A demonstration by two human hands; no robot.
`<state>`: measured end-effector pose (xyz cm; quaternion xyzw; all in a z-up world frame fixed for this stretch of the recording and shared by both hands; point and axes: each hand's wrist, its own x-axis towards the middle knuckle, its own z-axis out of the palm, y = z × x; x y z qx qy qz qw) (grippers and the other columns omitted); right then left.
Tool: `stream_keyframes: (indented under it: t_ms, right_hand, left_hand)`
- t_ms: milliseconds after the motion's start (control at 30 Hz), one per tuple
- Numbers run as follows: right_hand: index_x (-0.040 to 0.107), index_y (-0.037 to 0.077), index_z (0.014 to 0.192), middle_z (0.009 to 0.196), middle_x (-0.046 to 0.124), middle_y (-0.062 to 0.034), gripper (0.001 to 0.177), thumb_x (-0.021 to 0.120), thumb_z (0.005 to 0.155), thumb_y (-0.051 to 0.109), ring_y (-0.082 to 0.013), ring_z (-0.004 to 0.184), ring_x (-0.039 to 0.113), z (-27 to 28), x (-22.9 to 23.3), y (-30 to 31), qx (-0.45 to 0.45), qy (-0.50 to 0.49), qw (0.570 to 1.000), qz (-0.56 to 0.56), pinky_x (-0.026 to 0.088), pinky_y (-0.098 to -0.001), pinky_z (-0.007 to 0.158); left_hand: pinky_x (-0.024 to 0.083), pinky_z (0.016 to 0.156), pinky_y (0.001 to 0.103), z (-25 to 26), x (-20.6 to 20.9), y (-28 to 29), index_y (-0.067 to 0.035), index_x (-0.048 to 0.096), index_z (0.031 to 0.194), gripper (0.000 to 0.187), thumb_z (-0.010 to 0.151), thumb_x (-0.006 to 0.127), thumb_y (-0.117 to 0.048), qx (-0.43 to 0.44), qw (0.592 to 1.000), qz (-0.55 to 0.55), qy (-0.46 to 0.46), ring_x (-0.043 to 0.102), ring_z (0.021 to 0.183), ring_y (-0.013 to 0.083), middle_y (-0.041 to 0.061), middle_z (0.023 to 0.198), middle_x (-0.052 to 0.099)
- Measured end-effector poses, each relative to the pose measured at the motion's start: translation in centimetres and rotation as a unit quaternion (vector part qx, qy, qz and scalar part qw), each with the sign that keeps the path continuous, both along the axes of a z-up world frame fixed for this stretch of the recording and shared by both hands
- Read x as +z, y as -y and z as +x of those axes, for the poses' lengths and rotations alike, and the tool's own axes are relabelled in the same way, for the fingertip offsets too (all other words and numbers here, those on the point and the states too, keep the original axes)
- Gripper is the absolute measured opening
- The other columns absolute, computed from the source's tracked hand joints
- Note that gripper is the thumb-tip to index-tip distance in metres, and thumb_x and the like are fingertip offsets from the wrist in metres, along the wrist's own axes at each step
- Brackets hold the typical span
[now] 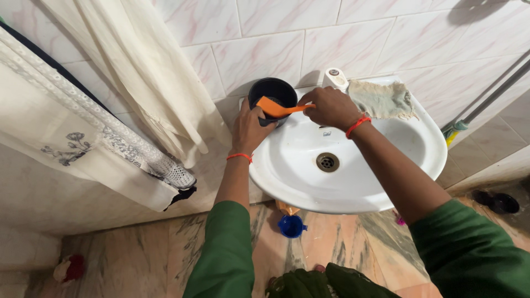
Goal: The person scrubs a white bathroom sink using an orange brush and a black cup filled with water. They repeatedly dip the brush into the cup and scrub the sink basin, faucet, and drain area. The person also briefly handles a cloth near the faucet.
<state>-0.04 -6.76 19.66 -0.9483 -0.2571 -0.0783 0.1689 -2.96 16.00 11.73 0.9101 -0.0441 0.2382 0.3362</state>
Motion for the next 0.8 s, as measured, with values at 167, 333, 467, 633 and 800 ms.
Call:
stream_keyframes:
  t_ms: [167, 333, 467, 633, 800]
  right_hand:
    - [0.082, 0.021, 0.107, 0.091, 0.077, -0.0113, 0.027, 0.069, 0.084, 0.019, -0.0305, 0.082, 0.072, 0.4, 0.2, 0.1, -0.011, -0.016, 1.000, 0.002, 0.057, -0.0431, 0.078]
    - [0.080, 0.016, 0.112, 0.080, 0.076, -0.0109, 0.030, 0.071, 0.084, 0.019, -0.0222, 0.067, 0.069, 0.5, 1.6, 3.9, 0.006, -0.066, 0.993, 0.096, 0.055, -0.0373, 0.067]
    - [0.080, 0.014, 0.116, 0.075, 0.074, -0.0088, 0.033, 0.074, 0.084, 0.017, -0.0152, 0.061, 0.062, -0.3, 3.7, 9.2, -0.023, -0.087, 0.986, 0.141, 0.049, -0.0318, 0.057]
    - [0.078, 0.016, 0.121, 0.074, 0.073, -0.0060, 0.036, 0.072, 0.086, 0.015, -0.0088, 0.058, 0.057, -2.4, 6.6, 15.4, -0.099, -0.131, 0.973, 0.163, 0.042, -0.0282, 0.050]
    - [0.079, 0.016, 0.123, 0.075, 0.072, -0.0084, 0.037, 0.075, 0.086, 0.013, -0.0089, 0.054, 0.047, -4.3, 7.4, 20.7, -0.150, -0.134, 0.967, 0.159, 0.038, -0.0285, 0.048]
  left_hand:
    - [0.055, 0.093, 0.045, -0.1, -0.1, 0.2, -0.003, 0.066, 0.083, 0.036, 0.069, 0.090, -0.026, 0.019, 1.000, -0.018, -0.017, 0.066, 0.111, 0.0369, 0.019, 0.141, 0.052]
    - [0.050, 0.100, 0.046, -0.2, -1.4, -0.2, -0.003, 0.068, 0.094, 0.042, 0.071, 0.090, -0.030, 0.039, 0.999, -0.018, 0.017, 0.054, 0.129, 0.0429, 0.027, 0.154, 0.033]
    - [0.045, 0.106, 0.050, -0.9, -2.3, -0.1, -0.002, 0.066, 0.118, 0.057, 0.076, 0.087, -0.033, 0.026, 0.994, 0.010, 0.109, 0.042, 0.138, 0.0490, 0.031, 0.162, 0.016]
    - [0.038, 0.113, 0.056, -1.6, -2.0, 0.1, -0.002, 0.062, 0.132, 0.064, 0.081, 0.082, -0.036, 0.041, 0.980, 0.076, 0.181, 0.039, 0.139, 0.0475, 0.026, 0.163, 0.022]
    - [0.038, 0.115, 0.054, -2.3, -1.8, 1.2, -0.004, 0.060, 0.130, 0.055, 0.088, 0.077, -0.035, 0.031, 0.970, 0.089, 0.224, 0.045, 0.136, 0.0436, 0.021, 0.159, 0.034]
